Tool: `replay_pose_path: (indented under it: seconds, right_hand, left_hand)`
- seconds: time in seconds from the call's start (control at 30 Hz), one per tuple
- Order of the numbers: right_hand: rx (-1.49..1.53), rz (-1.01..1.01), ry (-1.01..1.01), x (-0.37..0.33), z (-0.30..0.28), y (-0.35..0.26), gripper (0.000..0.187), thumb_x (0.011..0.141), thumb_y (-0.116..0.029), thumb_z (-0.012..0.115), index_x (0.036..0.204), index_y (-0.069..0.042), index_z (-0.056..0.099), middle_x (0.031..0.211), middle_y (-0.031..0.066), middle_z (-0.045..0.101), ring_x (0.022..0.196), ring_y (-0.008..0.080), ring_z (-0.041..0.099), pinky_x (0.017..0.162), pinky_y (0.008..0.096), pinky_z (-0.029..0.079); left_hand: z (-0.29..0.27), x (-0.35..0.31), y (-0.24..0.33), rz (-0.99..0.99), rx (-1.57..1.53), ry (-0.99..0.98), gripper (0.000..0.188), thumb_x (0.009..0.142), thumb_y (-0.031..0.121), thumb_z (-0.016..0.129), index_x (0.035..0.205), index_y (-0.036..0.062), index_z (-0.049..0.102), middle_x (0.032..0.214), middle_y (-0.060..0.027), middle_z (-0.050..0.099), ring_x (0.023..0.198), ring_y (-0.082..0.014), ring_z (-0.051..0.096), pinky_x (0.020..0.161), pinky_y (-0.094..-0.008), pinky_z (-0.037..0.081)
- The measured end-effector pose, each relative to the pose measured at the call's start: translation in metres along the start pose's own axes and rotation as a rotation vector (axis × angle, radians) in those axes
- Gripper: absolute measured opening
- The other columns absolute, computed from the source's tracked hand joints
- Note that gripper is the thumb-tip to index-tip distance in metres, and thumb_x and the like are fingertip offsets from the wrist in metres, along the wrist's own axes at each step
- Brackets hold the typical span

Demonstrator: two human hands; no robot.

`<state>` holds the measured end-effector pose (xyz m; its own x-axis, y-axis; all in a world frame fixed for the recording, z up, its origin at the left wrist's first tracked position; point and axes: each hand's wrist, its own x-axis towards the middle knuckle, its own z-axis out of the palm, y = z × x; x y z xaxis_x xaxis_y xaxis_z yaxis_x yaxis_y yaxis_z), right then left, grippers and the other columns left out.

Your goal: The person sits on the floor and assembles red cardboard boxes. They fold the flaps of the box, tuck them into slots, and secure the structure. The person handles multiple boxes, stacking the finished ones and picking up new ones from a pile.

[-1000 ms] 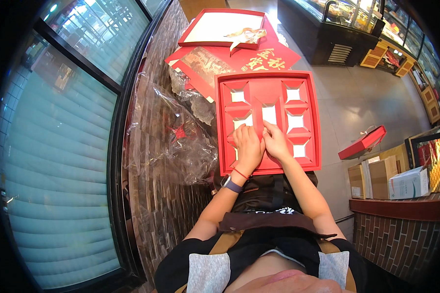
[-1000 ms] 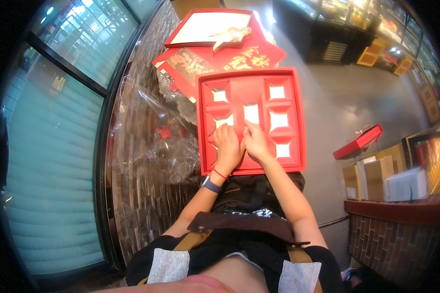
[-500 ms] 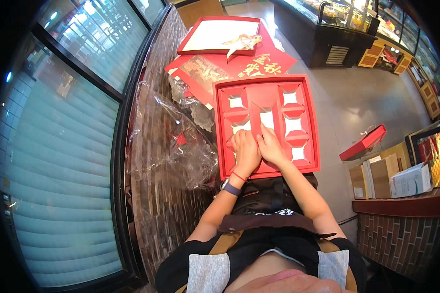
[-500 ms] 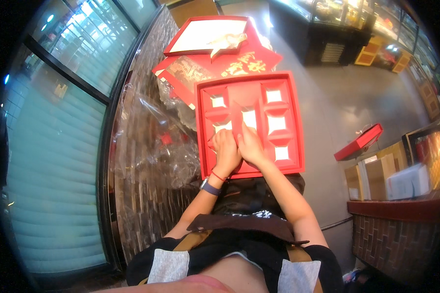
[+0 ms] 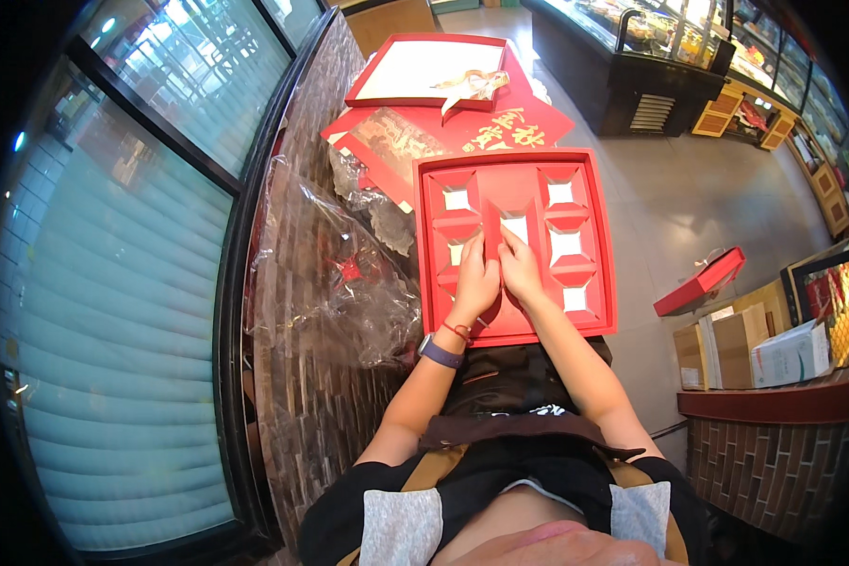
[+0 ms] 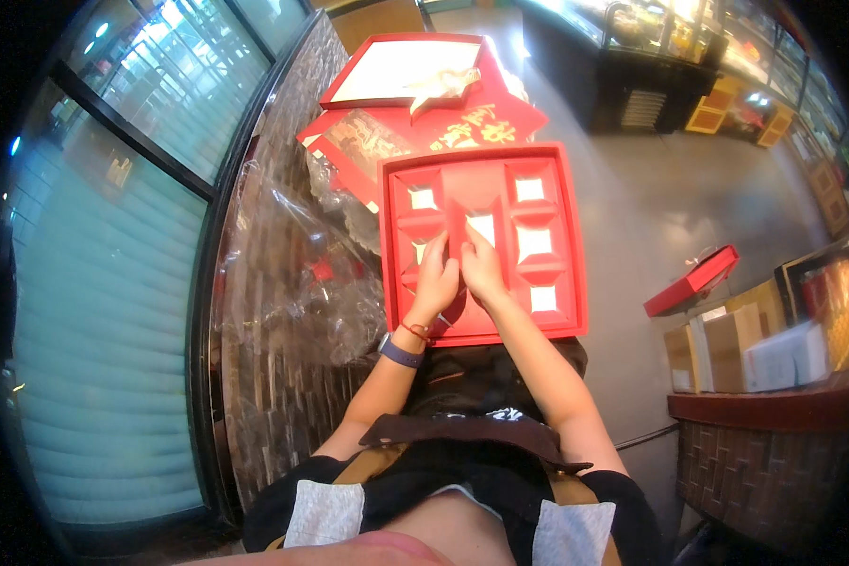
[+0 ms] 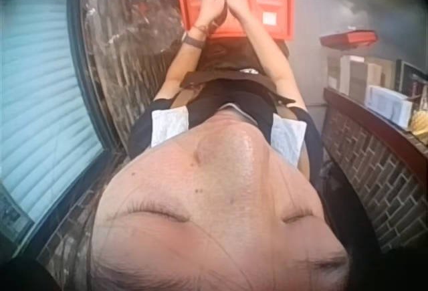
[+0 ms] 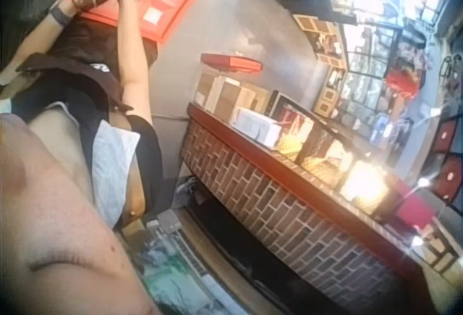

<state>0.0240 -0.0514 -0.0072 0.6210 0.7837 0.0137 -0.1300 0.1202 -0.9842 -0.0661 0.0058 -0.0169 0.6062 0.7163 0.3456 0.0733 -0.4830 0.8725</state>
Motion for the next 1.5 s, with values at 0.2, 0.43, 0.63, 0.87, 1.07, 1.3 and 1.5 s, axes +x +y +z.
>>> replay_pose_path:
  seconds: [0.2, 0.43, 0.63, 0.87, 1.07, 1.3, 1.5]
  right_hand:
    - [-0.048, 0.008, -0.034, 0.005, -0.009, 0.004, 0.042, 0.101, -0.002, 0.042, 0.142, 0.007, 0.047, 0.142, 0.0159, 0.054, 0.132, 0.0205, 0.05, 0.11, 0.0308, 0.038]
    - [-0.047, -0.032, -0.117, 0.011, -0.011, 0.025, 0.044, 0.101, -0.001, 0.04, 0.145, 0.007, 0.042, 0.145, 0.0152, 0.051, 0.133, 0.0208, 0.049, 0.111, 0.0308, 0.037]
    - [0.148, 0.029, -0.083, 0.003, -0.002, 0.012, 0.046, 0.101, 0.0, 0.039, 0.146, 0.006, 0.041, 0.145, 0.0151, 0.05, 0.135, 0.0203, 0.047, 0.112, 0.0303, 0.036]
    - [-0.033, -0.017, -0.102, 0.009, -0.011, 0.025, 0.044, 0.1, -0.001, 0.041, 0.144, 0.002, 0.046, 0.142, 0.0135, 0.053, 0.132, 0.0209, 0.048, 0.112, 0.0299, 0.035]
    - [-0.353, -0.149, -0.022, 0.004, -0.006, 0.015, 0.039, 0.097, 0.003, 0.044, 0.134, 0.002, 0.058, 0.122, 0.0128, 0.058, 0.115, 0.0205, 0.057, 0.104, 0.0294, 0.042]
    - [-0.362, -0.236, 0.008, 0.001, -0.012, 0.018, 0.036, 0.094, 0.006, 0.044, 0.126, 0.005, 0.062, 0.115, 0.0148, 0.063, 0.104, 0.0213, 0.063, 0.093, 0.0296, 0.05]
    - [-0.319, -0.161, 0.018, 0.007, -0.013, 0.01, 0.031, 0.097, -0.001, 0.047, 0.122, 0.006, 0.065, 0.117, 0.0159, 0.064, 0.103, 0.0224, 0.064, 0.092, 0.031, 0.051]
  left_hand:
    - [0.001, -0.001, 0.006, 0.0, -0.007, -0.007, 0.055, 0.084, -0.002, 0.044, 0.139, -0.005, 0.044, 0.138, -0.0253, 0.048, 0.133, -0.0388, 0.042, 0.115, -0.0432, 0.031]
    - [-0.001, -0.003, 0.004, 0.082, 0.016, -0.01, 0.063, 0.079, -0.006, 0.045, 0.141, -0.0043, 0.041, 0.139, -0.0261, 0.045, 0.131, -0.042, 0.041, 0.113, -0.0465, 0.033]
    - [-0.003, -0.007, 0.001, 0.118, 0.151, -0.029, 0.064, 0.079, -0.004, 0.049, 0.143, -0.0079, 0.038, 0.141, -0.027, 0.043, 0.131, -0.0439, 0.039, 0.114, -0.048, 0.03]
    - [0.002, -0.009, -0.003, 0.133, 0.163, -0.009, 0.064, 0.078, -0.005, 0.05, 0.141, -0.011, 0.038, 0.141, -0.0286, 0.042, 0.131, -0.0446, 0.038, 0.114, -0.0482, 0.03]
    - [-0.003, -0.012, 0.01, 0.131, 0.233, 0.032, 0.062, 0.081, -0.004, 0.053, 0.141, -0.0095, 0.039, 0.126, -0.0267, 0.049, 0.121, -0.0418, 0.045, 0.107, -0.047, 0.037]
    - [0.006, -0.009, 0.023, 0.107, 0.621, 0.052, 0.051, 0.084, 0.001, 0.057, 0.133, -0.0109, 0.047, 0.102, -0.0188, 0.055, 0.097, -0.0342, 0.052, 0.089, -0.0457, 0.043]
    - [0.011, -0.01, 0.016, 0.216, 0.853, 0.087, 0.053, 0.084, 0.007, 0.058, 0.133, -0.0099, 0.047, 0.097, -0.0157, 0.057, 0.096, -0.0314, 0.054, 0.087, -0.0426, 0.043]
